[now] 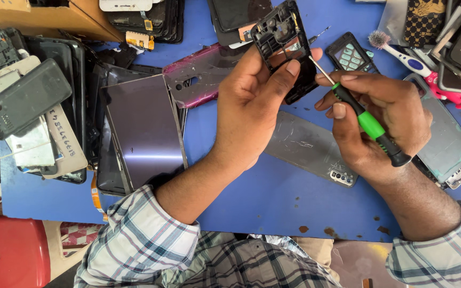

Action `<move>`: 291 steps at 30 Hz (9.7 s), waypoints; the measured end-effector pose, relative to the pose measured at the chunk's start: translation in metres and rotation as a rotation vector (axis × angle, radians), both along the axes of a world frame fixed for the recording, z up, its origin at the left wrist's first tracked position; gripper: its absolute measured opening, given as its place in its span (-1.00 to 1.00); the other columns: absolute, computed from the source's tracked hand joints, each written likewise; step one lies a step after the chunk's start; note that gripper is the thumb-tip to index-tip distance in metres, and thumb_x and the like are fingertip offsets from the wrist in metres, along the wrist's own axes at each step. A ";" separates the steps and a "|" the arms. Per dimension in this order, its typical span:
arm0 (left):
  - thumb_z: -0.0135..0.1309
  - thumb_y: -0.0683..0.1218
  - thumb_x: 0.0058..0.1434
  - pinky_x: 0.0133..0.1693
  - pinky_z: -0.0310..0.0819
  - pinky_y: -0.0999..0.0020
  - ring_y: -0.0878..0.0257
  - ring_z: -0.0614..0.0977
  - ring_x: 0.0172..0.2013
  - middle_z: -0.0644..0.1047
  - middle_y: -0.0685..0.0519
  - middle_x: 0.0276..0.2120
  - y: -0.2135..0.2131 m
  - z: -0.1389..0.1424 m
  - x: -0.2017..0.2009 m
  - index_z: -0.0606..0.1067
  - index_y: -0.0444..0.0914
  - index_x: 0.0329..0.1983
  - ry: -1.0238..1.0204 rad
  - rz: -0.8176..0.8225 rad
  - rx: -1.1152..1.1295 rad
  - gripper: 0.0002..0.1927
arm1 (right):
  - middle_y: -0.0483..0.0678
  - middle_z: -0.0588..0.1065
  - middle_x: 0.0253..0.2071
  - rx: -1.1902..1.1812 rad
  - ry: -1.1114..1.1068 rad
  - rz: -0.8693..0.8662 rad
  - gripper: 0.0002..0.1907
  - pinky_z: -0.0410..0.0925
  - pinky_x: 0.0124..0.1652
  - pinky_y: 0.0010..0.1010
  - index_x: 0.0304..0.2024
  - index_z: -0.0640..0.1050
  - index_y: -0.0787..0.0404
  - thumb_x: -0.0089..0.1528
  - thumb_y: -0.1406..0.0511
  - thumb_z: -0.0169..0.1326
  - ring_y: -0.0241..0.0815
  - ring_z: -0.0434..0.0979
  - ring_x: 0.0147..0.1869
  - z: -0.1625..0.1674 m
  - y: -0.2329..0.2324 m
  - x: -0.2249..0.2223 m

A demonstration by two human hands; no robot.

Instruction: The person uses a screwdriver to unscrew and pry open the back housing of a mobile phone, separating the cover from the main board. They then hold the exposed green circuit board and brush debris off its surface with a small brush.

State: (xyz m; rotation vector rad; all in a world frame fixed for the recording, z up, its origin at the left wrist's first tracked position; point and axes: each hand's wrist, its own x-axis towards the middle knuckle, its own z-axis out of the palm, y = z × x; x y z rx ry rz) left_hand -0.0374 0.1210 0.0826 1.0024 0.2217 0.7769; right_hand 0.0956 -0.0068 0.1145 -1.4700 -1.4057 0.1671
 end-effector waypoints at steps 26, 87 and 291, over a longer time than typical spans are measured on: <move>-0.16 -0.26 0.68 0.01 0.62 0.40 0.33 0.62 -0.08 0.55 -0.03 0.03 -0.008 0.006 0.001 0.28 -0.36 0.35 0.069 -0.177 0.094 -0.75 | 0.35 0.53 0.10 0.086 -0.180 -0.105 -0.77 0.57 0.08 -0.27 0.02 0.39 0.47 0.36 0.60 0.13 0.11 0.63 0.19 0.008 0.001 0.004; -0.10 -0.03 0.62 -0.29 0.47 0.48 0.41 0.53 -0.44 0.56 0.06 -0.29 -0.004 0.022 0.001 0.41 -0.31 0.22 0.131 -0.182 0.066 -0.71 | 0.20 0.57 0.01 0.105 -0.248 -0.153 -0.78 0.57 -0.09 -0.40 -0.08 0.51 0.41 0.27 0.58 0.25 -0.05 0.69 0.03 0.023 -0.004 -0.003; -0.16 -0.19 0.62 -0.33 0.52 0.50 0.41 0.67 -0.39 0.63 0.07 -0.05 -0.011 0.011 0.002 0.36 -0.30 0.43 0.299 -0.056 0.235 -0.64 | 0.10 0.62 0.00 -0.033 -0.371 -0.167 -0.80 0.41 -0.33 -0.50 -0.10 0.52 0.29 0.29 0.58 0.19 -0.23 0.61 -0.31 0.021 -0.003 0.003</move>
